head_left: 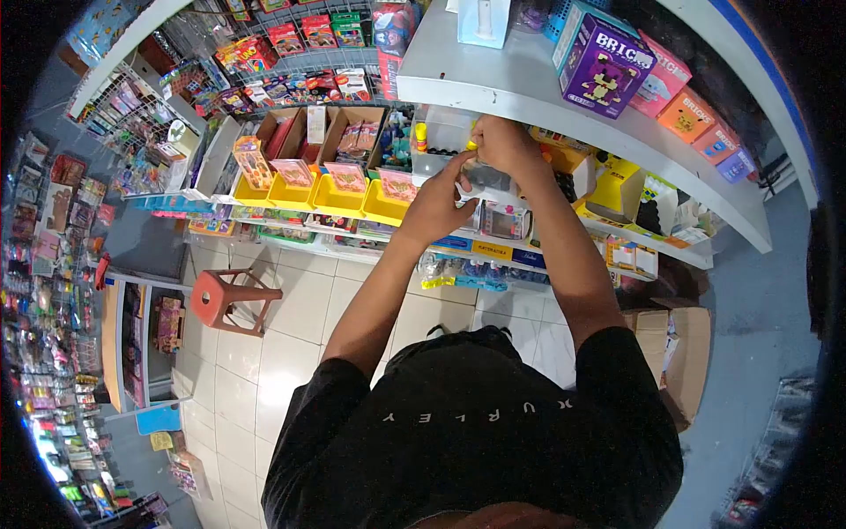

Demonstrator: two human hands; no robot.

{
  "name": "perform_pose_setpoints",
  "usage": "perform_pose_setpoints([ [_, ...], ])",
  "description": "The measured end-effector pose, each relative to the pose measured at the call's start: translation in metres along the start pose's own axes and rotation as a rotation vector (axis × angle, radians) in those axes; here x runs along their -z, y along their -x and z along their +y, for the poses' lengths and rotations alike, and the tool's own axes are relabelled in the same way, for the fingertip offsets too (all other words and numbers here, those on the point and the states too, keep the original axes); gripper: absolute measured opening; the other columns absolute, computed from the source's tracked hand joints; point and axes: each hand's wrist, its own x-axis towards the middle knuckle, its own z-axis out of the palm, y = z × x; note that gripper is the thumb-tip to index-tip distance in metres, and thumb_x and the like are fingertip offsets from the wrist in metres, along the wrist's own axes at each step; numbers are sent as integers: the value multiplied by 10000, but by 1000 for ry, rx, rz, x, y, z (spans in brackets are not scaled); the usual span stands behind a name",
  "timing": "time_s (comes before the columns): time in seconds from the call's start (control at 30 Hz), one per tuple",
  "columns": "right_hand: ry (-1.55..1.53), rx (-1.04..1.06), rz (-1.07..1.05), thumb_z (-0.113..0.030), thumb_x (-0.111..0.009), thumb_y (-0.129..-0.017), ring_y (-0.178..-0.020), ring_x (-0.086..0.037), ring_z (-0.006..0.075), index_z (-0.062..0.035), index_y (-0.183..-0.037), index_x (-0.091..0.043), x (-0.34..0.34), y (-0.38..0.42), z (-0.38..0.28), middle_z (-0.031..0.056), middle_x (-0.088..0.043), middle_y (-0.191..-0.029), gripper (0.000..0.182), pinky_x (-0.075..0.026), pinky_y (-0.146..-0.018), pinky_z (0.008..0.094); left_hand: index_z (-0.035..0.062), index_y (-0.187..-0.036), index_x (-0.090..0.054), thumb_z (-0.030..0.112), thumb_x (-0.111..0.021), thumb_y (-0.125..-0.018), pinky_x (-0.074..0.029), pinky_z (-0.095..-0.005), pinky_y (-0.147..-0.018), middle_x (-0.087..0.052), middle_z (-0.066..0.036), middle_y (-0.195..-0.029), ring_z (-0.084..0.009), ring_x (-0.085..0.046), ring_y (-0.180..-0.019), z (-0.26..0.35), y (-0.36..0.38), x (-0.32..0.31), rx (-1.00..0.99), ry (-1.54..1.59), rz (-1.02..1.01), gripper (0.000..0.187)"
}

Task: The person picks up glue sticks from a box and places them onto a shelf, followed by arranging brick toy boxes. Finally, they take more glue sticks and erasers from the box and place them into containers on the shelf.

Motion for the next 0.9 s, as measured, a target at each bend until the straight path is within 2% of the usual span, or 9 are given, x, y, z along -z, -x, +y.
perform_pose_setpoints([
  [0.2,40,68,-27,-39,-678,-751,-758,-662,372,23,-772,-674,4,4,-3,229,-655,-788,66,-524,-703,420,131,-1422,-382,43,-738,-758,-484,-292,-650,-571,-55,-872,-165,-552,-675,0,-1,-3,36,-8,9,759],
  [0.33,49,104,60,-41,-665,-749,-779,-653,401,29,-775,-675,-2,6,3,247,-649,-789,76,-523,-747,455,123,-1395,-422,43,-743,-749,-481,-289,-647,-572,-60,-884,-160,-544,-671,7,-4,-1,-3,-49,15,726],
  [0.43,36,148,34,-52,-626,-789,-866,-638,384,17,-800,-685,-5,8,10,232,-653,-896,92,-517,-796,438,105,-1368,-459,42,-749,-742,-475,-281,-634,-568,-60,-898,-154,-541,-674,8,-2,2,-45,-36,63,693],
  [0.47,-12,152,97,-73,-640,-798,-908,-635,383,27,-848,-681,-5,12,13,239,-649,-937,118,-515,-824,445,50,-1280,-507,33,-737,-729,-474,-325,-669,-575,-90,-888,-206,-539,-712,8,-1,3,-111,-13,144,596],
  [0.57,-101,169,224,-109,-659,-820,-992,-626,378,42,-958,-667,14,41,-6,248,-637,-1018,205,-508,-881,460,38,-1230,-521,13,-739,-722,-462,-320,-741,-561,-91,-940,-209,-524,-792,-8,3,6,-271,-134,530,553],
  [0.6,-98,169,220,-106,-651,-825,-993,-622,376,36,-973,-663,16,51,-10,244,-633,-1017,206,-505,-883,462,28,-1203,-517,-5,-729,-731,-445,-322,-792,-537,-91,-996,-210,-515,-850,-14,3,7,-284,-72,622,519],
  [0.7,-43,132,191,-58,-606,-829,-986,-627,375,-2,-1046,-643,5,69,-14,209,-635,-1035,228,-519,-860,454,13,-1215,-495,-9,-717,-747,-442,-317,-783,-525,-92,-1026,-203,-511,-869,-17,11,3,-207,-24,816,519],
  [0.8,97,61,145,4,-547,-827,-1015,-631,354,-65,-1139,-633,-11,73,-4,157,-641,-1106,331,-541,-840,436,5,-1219,-463,-5,-708,-758,-434,-333,-818,-507,-101,-1023,-203,-501,-908,-35,28,-14,-136,-53,737,522],
  [0.9,51,64,141,43,-521,-807,-1023,-632,349,-75,-1151,-632,-9,77,-7,143,-645,-1121,381,-542,-845,432,5,-1176,-446,-5,-703,-761,-423,-346,-853,-492,-100,-1003,-210,-496,-925,-49,54,-45,-114,33,648,488],
])
